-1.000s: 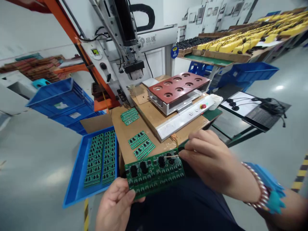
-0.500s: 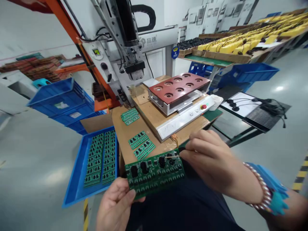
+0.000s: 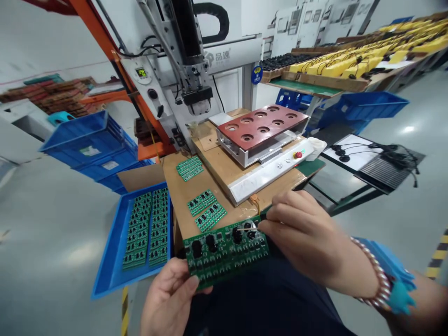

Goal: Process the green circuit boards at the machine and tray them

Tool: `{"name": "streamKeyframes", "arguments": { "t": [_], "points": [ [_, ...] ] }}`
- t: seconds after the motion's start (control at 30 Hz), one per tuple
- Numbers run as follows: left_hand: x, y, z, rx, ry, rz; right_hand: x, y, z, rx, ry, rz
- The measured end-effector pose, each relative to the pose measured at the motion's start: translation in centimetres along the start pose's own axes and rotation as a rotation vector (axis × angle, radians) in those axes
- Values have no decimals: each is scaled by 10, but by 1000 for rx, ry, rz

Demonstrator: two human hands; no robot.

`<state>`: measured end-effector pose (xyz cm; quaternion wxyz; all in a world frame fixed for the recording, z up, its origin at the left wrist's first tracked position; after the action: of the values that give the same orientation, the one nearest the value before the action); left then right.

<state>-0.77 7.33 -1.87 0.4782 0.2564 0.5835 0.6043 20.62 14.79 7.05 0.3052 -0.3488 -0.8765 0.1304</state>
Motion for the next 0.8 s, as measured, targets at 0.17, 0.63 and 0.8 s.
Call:
{"name": "streamKeyframes", "arguments": {
  "t": [0.17,0.63,0.8],
  "points": [
    [3,-6,-6,9,-21,-24,0,-1,4,-14,-3,-15],
    [3,-4,-4,23,-36,-10,-3,-7,-1,12,-28,-61],
    [1,-3,-5,14,16,4,-1,-5,2,2,-28,-41]
  ]
}}
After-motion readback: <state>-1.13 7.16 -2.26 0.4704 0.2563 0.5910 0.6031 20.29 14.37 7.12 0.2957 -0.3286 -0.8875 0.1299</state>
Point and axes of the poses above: each hand's wrist, its own x-axis towards the middle knuckle, its own z-axis out of the palm, y = z × x, the point moved 7 cm from there along x, towards the middle knuckle, and after that the axes turned 9 degrees about z, right-handed, at the moved point
